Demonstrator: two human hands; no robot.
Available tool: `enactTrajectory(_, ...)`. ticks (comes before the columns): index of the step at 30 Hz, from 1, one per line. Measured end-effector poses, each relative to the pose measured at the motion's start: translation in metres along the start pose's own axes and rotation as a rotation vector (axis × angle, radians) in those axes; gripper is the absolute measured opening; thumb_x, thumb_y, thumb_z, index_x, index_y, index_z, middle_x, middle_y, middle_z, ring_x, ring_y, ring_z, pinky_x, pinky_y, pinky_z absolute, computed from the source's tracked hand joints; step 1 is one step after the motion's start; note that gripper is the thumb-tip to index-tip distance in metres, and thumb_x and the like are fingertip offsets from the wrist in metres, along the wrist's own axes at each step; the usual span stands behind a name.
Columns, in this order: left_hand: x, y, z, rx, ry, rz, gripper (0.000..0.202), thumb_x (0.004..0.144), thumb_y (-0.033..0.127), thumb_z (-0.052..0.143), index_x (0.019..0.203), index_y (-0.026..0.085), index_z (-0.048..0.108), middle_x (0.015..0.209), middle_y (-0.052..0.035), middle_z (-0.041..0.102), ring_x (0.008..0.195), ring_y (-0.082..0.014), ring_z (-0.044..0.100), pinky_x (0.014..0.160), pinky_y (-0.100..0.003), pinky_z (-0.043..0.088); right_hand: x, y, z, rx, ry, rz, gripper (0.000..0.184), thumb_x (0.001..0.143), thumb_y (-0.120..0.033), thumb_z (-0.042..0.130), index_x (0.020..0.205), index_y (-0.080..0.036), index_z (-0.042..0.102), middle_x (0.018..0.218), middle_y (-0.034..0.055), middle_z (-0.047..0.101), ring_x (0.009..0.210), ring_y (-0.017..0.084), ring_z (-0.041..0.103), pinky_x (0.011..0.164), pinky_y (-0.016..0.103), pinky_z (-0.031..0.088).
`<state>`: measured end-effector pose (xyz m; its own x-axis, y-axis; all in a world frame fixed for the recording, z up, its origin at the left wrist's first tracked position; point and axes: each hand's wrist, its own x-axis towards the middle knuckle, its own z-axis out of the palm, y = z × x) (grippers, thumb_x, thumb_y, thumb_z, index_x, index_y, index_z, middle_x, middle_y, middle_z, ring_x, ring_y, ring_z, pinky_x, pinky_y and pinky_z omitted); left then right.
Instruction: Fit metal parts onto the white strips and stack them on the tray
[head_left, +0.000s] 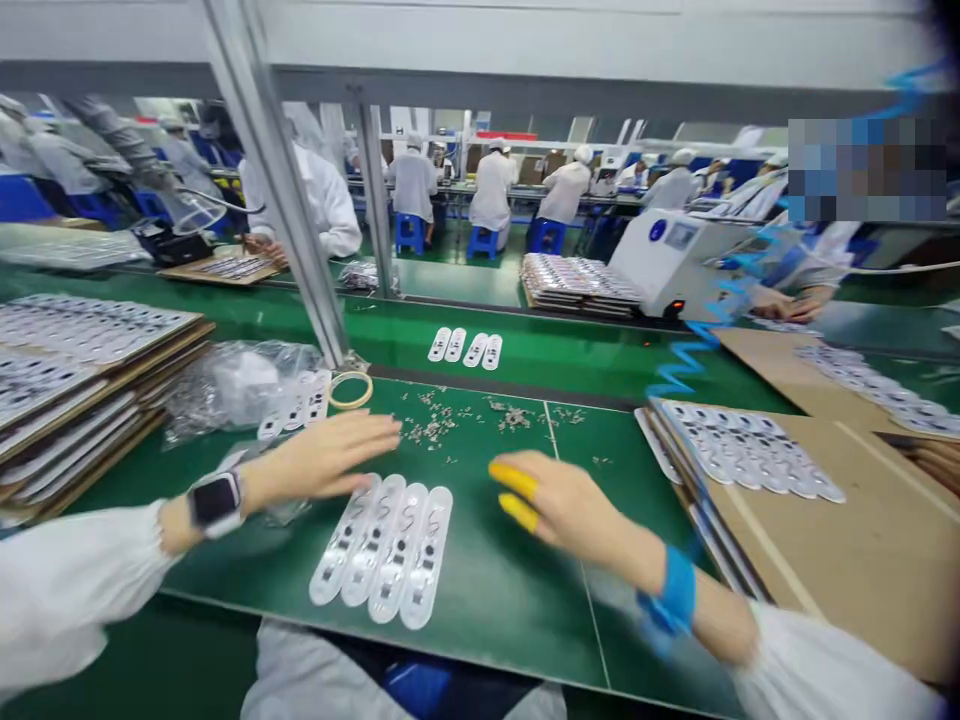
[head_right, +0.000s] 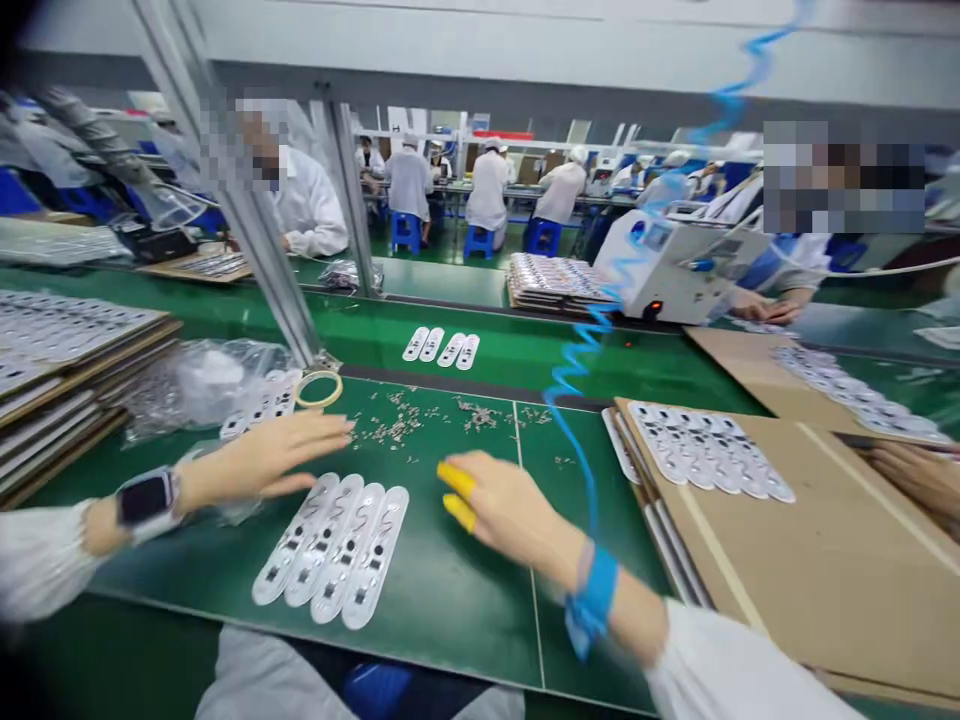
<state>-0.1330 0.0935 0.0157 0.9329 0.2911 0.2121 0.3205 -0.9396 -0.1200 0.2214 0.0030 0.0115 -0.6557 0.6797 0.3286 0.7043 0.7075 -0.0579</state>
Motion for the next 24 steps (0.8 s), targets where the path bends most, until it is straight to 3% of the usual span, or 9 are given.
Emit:
enactTrajectory(3, -0.058, 0.063, -0.006, -0.007, 0.049, 0.055, 0.041, 0.100, 0.031, 0.036, 0.140, 0.021, 0.037, 0.126, -0.0033, 0.060, 0.120, -0.0156, 0.053, 0.112, -0.034, 0.031, -0.023, -0.069, 0.014, 0.105, 0.022, -0.096, 0.031, 0.096, -0.029, 0.041, 0.113, -0.014, 0.063, 0.111, 0.0105, 0.069, 0.097, 0.021, 0.066, 0.078, 0.032, 0.058)
enactTrajectory(5, -0.079, 0.095, 0.000, 0.015, 0.058, 0.041, 0.038, 0.099, 0.027, 0.039, 0.135, 0.017, 0.045, 0.127, -0.0038, 0.059, 0.120, -0.0166, 0.053, 0.111, -0.034, 0.033, -0.025, -0.106, 0.032, 0.135, 0.050, -0.070, 0.035, 0.094, -0.033, 0.046, 0.119, -0.013, 0.060, 0.119, 0.0115, 0.066, 0.105, 0.022, 0.064, 0.084, 0.032, 0.057)
enactTrajectory(8, -0.083, 0.121, 0.021, 0.087, 0.054, -0.092, 0.044, 0.099, 0.036, 0.035, 0.138, 0.015, 0.042, 0.138, -0.0087, 0.049, 0.126, -0.0233, 0.048, 0.103, -0.041, 0.043, -0.012, -0.142, 0.068, 0.060, 0.111, 0.010, 0.057, 0.083, -0.044, 0.061, 0.126, -0.007, 0.055, 0.131, 0.0185, 0.057, 0.118, 0.031, 0.056, 0.089, 0.039, 0.056)
enactTrajectory(10, -0.076, 0.128, 0.035, 0.110, 0.060, -0.154, 0.051, 0.098, 0.044, 0.035, 0.140, 0.014, 0.039, 0.140, -0.0124, 0.045, 0.126, -0.0286, 0.047, 0.097, -0.045, 0.048, -0.002, -0.157, 0.090, -0.011, 0.174, 0.075, 0.061, 0.077, -0.044, 0.068, 0.124, -0.005, 0.057, 0.131, 0.0198, 0.057, 0.117, 0.036, 0.056, 0.087, 0.045, 0.057)
enactTrajectory(14, -0.075, 0.134, 0.054, 0.120, 0.118, -0.179, 0.051, 0.097, 0.047, 0.038, 0.138, 0.017, 0.042, 0.137, -0.0115, 0.050, 0.124, -0.0301, 0.049, 0.094, -0.044, 0.051, 0.002, -0.171, 0.109, -0.060, 0.320, 0.091, 0.029, 0.085, -0.027, 0.061, 0.110, -0.013, 0.066, 0.124, 0.0096, 0.064, 0.113, 0.034, 0.060, 0.083, 0.045, 0.059)
enactTrajectory(17, -0.087, 0.143, 0.057, 0.124, 0.191, -0.170, 0.035, 0.098, 0.024, 0.042, 0.132, 0.019, 0.049, 0.131, -0.0067, 0.056, 0.126, -0.0262, 0.047, 0.098, -0.041, 0.048, -0.010, -0.172, 0.104, -0.001, 0.369, 0.060, 0.027, 0.092, -0.015, 0.047, 0.109, -0.019, 0.068, 0.120, 0.0022, 0.066, 0.115, 0.028, 0.059, 0.087, 0.037, 0.058)
enactTrajectory(20, -0.099, 0.151, 0.053, 0.126, 0.246, -0.127, 0.036, 0.097, 0.010, 0.036, 0.125, 0.021, 0.056, 0.129, 0.0001, 0.058, 0.125, -0.0208, 0.049, 0.100, -0.036, 0.048, -0.023, -0.167, 0.096, 0.063, 0.326, 0.043, 0.036, 0.099, -0.028, 0.036, 0.115, -0.018, 0.066, 0.116, 0.0059, 0.068, 0.110, 0.022, 0.063, 0.088, 0.030, 0.056)
enactTrajectory(22, -0.102, 0.153, 0.052, 0.138, 0.271, -0.082, 0.037, 0.098, 0.013, 0.032, 0.122, 0.022, 0.059, 0.129, 0.0037, 0.057, 0.119, -0.0180, 0.055, 0.094, -0.031, 0.052, -0.029, -0.161, 0.094, 0.045, 0.292, 0.023, 0.038, 0.098, -0.039, 0.040, 0.119, -0.018, 0.065, 0.113, 0.0066, 0.069, 0.103, 0.020, 0.067, 0.087, 0.026, 0.056)
enactTrajectory(24, -0.104, 0.150, 0.051, 0.165, 0.310, -0.032, 0.035, 0.099, 0.020, 0.033, 0.119, 0.024, 0.061, 0.129, 0.0047, 0.056, 0.112, -0.0170, 0.060, 0.083, -0.027, 0.058, -0.035, -0.153, 0.093, -0.008, 0.305, -0.047, 0.034, 0.094, -0.039, 0.050, 0.121, -0.022, 0.064, 0.109, 0.0017, 0.070, 0.095, 0.018, 0.069, 0.083, 0.023, 0.057)
